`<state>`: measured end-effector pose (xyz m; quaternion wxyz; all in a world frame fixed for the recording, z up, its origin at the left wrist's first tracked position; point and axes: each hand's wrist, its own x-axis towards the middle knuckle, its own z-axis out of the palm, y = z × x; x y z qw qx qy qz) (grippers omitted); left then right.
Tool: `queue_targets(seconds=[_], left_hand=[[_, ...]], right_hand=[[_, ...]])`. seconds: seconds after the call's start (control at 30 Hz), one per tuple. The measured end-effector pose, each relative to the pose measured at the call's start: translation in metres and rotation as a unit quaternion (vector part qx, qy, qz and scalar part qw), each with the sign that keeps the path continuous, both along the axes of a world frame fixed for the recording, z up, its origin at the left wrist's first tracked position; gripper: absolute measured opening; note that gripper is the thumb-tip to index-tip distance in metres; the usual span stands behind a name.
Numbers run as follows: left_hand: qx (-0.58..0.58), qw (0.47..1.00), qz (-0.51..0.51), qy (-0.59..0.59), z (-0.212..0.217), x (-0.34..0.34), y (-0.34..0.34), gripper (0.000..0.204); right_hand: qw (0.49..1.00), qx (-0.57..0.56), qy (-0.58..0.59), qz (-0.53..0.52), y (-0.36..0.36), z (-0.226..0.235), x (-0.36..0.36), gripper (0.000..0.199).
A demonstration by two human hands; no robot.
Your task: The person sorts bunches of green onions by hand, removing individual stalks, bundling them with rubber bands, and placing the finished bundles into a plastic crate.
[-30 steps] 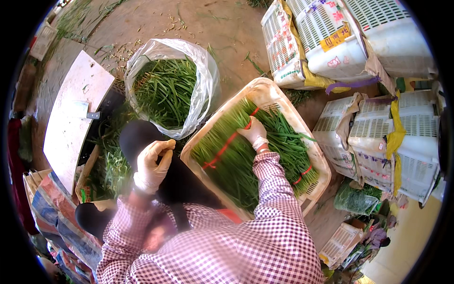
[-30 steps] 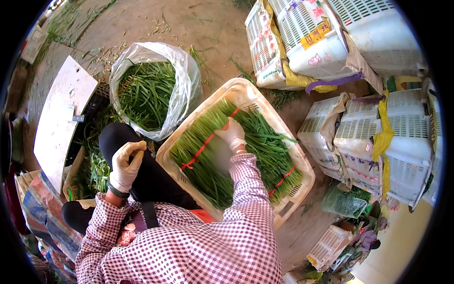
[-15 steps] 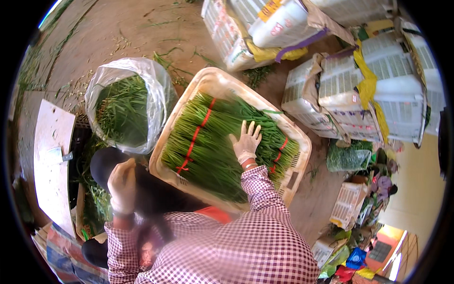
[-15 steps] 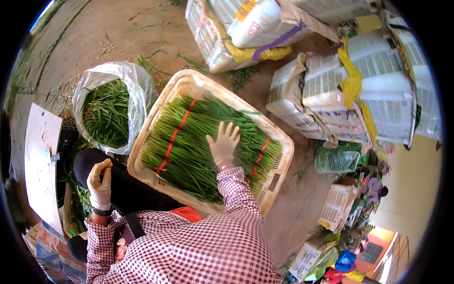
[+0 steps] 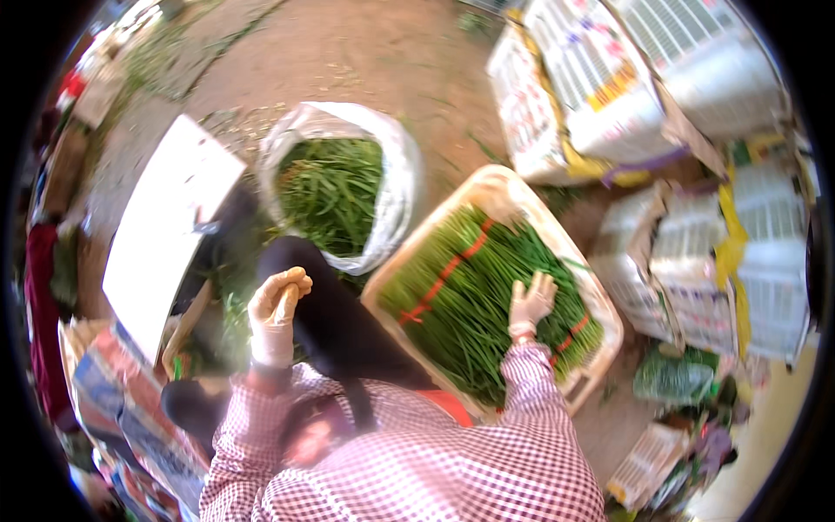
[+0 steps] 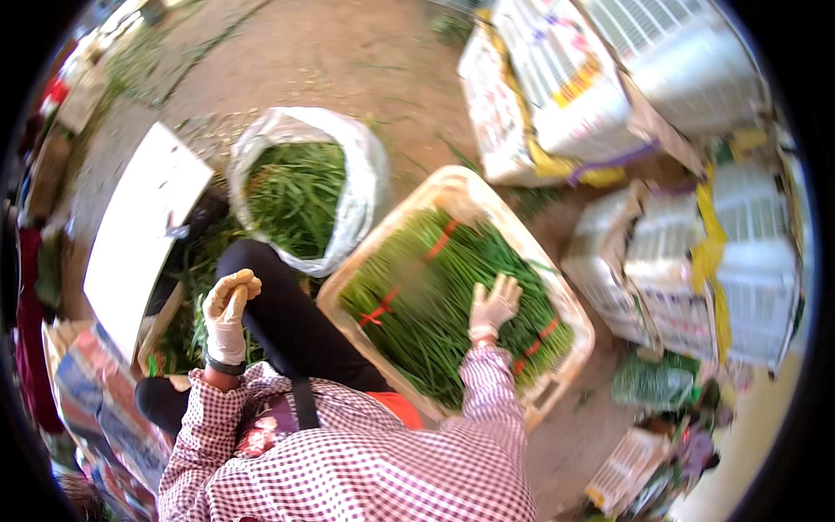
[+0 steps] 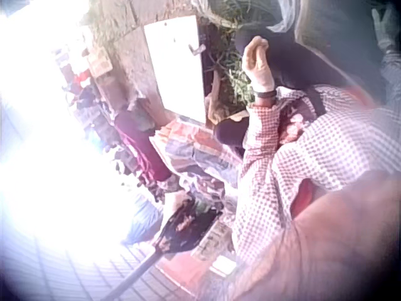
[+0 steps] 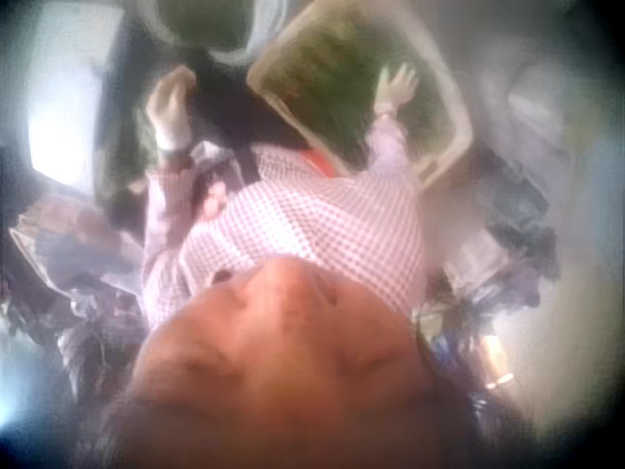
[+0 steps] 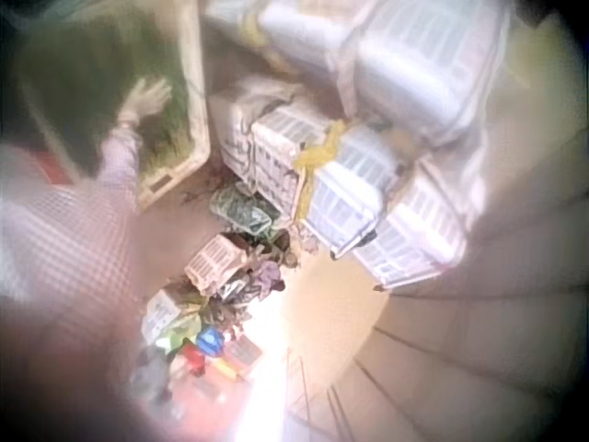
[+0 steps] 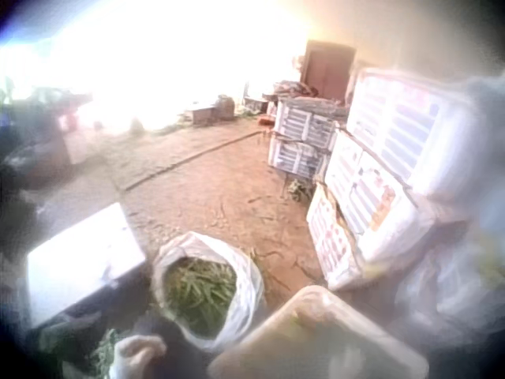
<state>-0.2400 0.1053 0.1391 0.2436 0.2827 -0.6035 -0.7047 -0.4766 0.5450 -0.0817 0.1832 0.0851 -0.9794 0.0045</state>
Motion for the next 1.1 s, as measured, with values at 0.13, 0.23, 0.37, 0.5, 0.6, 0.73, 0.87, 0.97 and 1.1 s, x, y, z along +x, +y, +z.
queue_targets(seconds=[0.13,0.23,0.37,0.5,0.6,0.73,0.87,0.97,1.1], left_hand=[[-0.065,0.989,0.132,-0.029,-0.014,0.049,-0.054,0.021],[-0.049,0.986,0.142,-0.066,-0.040,0.072,-0.077,0.024],[-0.015,0.987,0.130,-0.093,-0.073,0.075,-0.090,0.030],[0.009,0.990,0.096,-0.105,-0.101,0.064,-0.097,0.030],[0.066,0.990,0.083,-0.098,-0.119,0.059,-0.107,0.030],[0.104,0.986,0.075,-0.110,-0.138,0.060,-0.120,0.030],[0.114,0.984,0.043,-0.127,-0.163,0.041,-0.133,0.032],[0.015,0.997,0.014,-0.081,-0.193,0.004,-0.154,0.037],[0.174,0.974,-0.077,-0.121,-0.234,-0.048,-0.181,0.044]], right_hand=[[0.961,-0.211,-0.011,0.180,-0.117,0.102,-0.006,0.057],[0.873,-0.314,-0.074,0.365,-0.221,0.147,-0.001,0.048],[0.792,-0.307,-0.210,0.484,-0.357,0.133,-0.006,0.040],[0.818,-0.194,-0.306,0.447,-0.465,0.046,-0.032,0.059],[0.835,-0.098,-0.380,0.385,-0.527,-0.004,-0.051,0.071],[0.858,0.013,-0.392,0.331,-0.586,-0.042,-0.053,0.089],[0.877,0.095,-0.370,0.293,-0.621,-0.064,-0.048,0.111],[0.866,0.157,-0.390,0.270,-0.634,-0.064,-0.032,0.115],[0.876,0.159,-0.333,0.311,-0.626,-0.071,0.009,0.109]])
